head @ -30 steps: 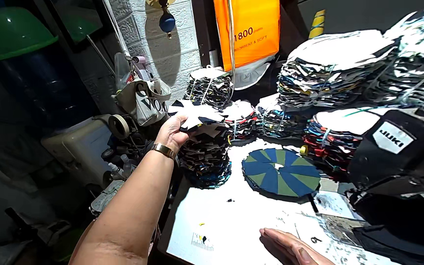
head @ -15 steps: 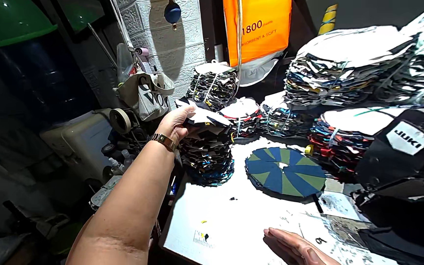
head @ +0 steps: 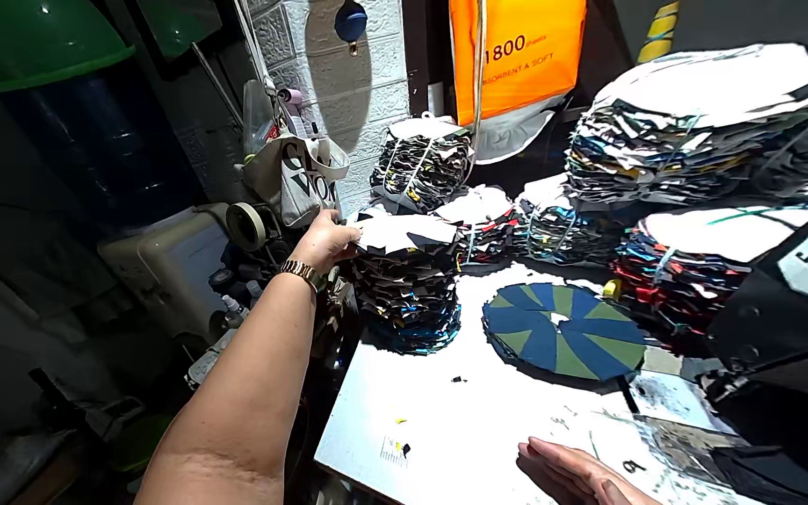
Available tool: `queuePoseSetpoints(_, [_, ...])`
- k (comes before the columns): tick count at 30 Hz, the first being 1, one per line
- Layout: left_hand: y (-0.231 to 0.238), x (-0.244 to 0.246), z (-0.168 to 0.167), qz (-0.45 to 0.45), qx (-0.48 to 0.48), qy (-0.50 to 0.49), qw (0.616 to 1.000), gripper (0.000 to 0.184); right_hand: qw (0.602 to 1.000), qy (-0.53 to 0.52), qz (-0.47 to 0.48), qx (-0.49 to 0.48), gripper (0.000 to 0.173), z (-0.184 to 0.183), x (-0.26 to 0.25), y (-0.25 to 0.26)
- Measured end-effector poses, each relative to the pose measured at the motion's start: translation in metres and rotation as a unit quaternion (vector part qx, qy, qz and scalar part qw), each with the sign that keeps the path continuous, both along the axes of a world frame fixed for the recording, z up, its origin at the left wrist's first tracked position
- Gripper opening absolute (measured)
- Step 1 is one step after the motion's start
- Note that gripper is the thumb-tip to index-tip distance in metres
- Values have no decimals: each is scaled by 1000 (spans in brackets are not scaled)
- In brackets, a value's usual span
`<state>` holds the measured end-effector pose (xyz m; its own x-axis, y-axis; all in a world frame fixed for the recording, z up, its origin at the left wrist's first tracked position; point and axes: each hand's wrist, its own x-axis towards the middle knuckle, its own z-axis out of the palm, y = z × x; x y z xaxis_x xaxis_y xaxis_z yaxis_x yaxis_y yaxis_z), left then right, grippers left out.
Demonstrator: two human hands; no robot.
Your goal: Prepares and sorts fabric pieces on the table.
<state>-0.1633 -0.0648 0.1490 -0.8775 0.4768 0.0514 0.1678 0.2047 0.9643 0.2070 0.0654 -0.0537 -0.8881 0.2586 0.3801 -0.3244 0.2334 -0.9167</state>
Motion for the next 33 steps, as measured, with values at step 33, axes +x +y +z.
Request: queuePoseSetpoints(33, [41, 118, -4, -96, 9, 614, 784, 24, 985, 30, -59, 159, 37, 10, 6, -18])
